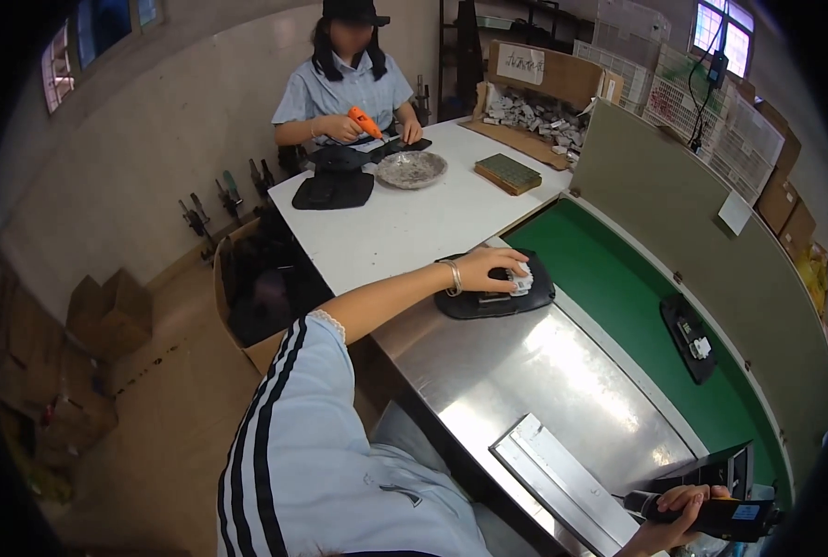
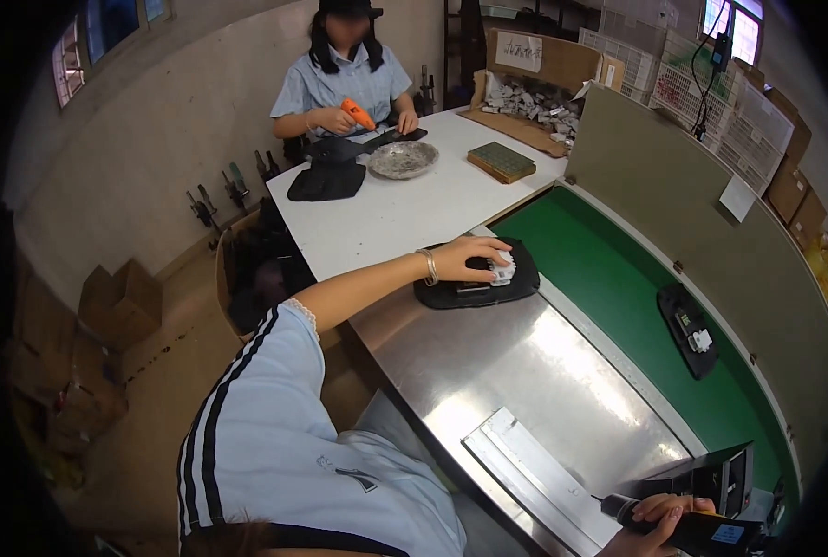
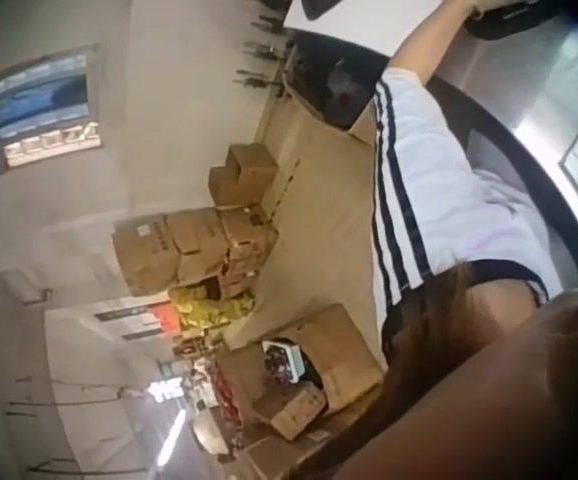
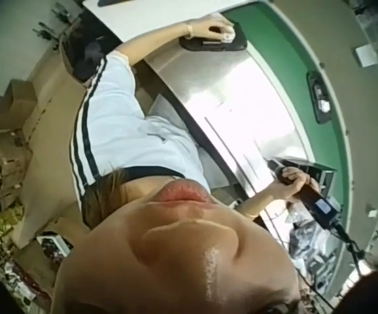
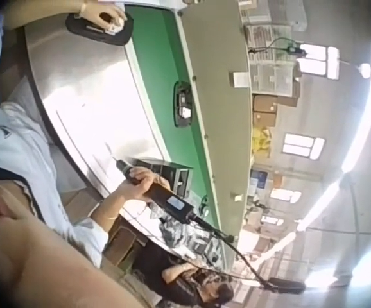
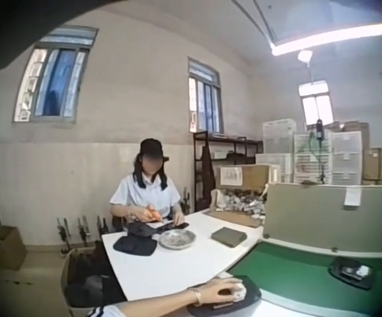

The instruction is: Assembling small electronic components on a production line using a handheld motorized tool.

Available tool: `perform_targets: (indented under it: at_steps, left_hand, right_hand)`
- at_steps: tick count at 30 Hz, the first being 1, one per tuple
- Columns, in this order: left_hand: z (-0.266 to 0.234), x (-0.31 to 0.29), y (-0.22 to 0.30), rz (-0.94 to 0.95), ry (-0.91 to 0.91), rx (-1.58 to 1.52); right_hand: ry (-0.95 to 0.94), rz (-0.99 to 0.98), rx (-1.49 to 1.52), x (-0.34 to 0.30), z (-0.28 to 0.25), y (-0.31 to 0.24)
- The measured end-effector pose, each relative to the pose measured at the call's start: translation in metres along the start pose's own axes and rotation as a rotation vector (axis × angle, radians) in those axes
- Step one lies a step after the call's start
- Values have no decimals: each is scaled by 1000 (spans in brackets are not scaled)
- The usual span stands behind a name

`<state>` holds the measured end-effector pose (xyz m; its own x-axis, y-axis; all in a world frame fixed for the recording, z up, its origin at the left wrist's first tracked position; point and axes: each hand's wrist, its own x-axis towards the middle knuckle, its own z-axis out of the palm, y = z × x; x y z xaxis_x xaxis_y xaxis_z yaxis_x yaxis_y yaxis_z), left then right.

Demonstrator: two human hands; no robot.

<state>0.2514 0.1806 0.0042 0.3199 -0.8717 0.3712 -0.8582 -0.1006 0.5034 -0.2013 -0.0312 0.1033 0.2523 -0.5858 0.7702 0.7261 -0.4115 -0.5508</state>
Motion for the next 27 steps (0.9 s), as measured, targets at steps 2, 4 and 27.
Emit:
perform_targets:
  at_steps: [2, 4, 27]
  left_hand:
    - [12, 2, 6, 62, 7, 1]
    - [31, 15, 23, 92, -14, -50]
    - [102, 68, 161, 476, -383, -95]
  right_hand:
    - [24, 47, -22, -3, -2, 1]
    - [17, 36, -18, -5, -5, -1]
    - [181, 51, -442, 30, -36, -35]
